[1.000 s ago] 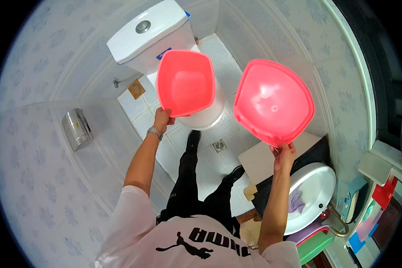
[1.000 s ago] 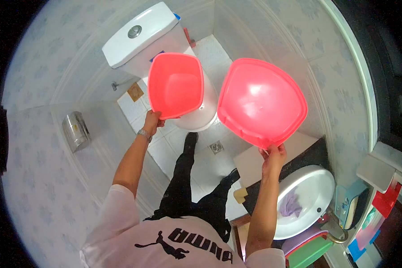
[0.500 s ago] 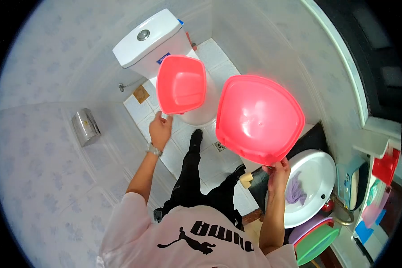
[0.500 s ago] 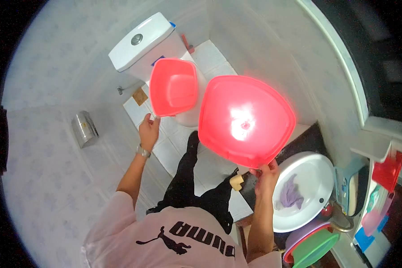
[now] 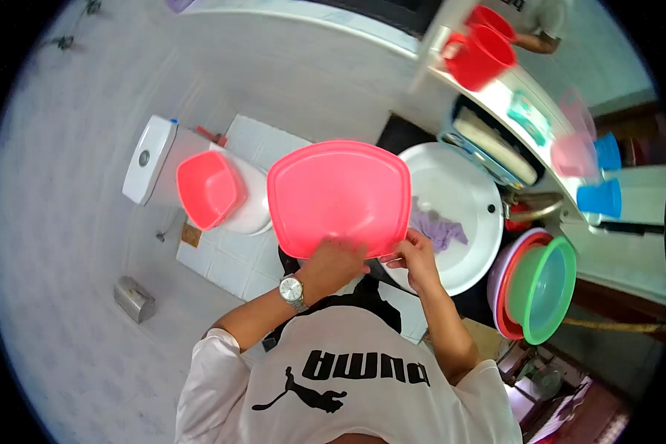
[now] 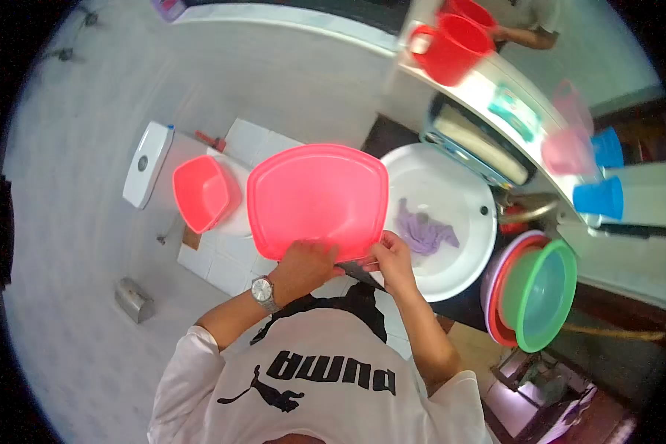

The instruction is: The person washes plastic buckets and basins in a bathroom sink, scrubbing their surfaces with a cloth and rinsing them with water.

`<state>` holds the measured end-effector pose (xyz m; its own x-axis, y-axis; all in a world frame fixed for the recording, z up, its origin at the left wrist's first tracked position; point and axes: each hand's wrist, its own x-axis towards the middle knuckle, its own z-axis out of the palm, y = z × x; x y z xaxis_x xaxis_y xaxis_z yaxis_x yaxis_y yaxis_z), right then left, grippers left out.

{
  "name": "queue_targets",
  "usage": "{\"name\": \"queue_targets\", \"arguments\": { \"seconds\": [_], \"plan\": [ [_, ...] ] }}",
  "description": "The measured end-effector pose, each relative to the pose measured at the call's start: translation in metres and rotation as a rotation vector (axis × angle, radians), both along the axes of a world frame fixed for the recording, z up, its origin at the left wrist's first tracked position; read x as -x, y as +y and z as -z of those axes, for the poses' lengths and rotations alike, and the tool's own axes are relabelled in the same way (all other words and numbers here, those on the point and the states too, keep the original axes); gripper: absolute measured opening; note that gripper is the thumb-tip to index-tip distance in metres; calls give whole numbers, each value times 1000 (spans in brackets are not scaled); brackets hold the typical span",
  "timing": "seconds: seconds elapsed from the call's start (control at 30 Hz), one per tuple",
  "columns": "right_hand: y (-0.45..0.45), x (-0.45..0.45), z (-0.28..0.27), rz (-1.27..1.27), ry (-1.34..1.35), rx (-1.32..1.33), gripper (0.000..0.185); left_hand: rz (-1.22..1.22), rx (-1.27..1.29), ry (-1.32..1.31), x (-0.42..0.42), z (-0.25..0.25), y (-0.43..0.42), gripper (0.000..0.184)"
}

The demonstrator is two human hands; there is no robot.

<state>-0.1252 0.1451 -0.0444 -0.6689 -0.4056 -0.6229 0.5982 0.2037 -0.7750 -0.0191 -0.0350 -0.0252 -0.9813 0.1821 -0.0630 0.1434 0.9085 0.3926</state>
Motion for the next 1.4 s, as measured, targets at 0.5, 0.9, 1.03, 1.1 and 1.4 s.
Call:
{"name": "queue_targets", "arguments": {
  "seconds": [0.5,0.9,1.03,1.1,1.4],
  "plan": [
    [178,74,68,-317,755,-538,63,-949,-635,190,13,-35,32,27],
    [124,52,167,-565,812,-983,83,-918,-1440,309,5,-31,1,31],
    [109,42,181,-603,746,-1021,63,-918,-1418,268,0,-13,-4,37],
    [107,49,199,-567,763,-896,42,-906,-1410,260,2,-10,-5,41],
    [142,49,176,-147,276,-323,31,-848,-1536,160,27,-17,10,34]
  ]
}}
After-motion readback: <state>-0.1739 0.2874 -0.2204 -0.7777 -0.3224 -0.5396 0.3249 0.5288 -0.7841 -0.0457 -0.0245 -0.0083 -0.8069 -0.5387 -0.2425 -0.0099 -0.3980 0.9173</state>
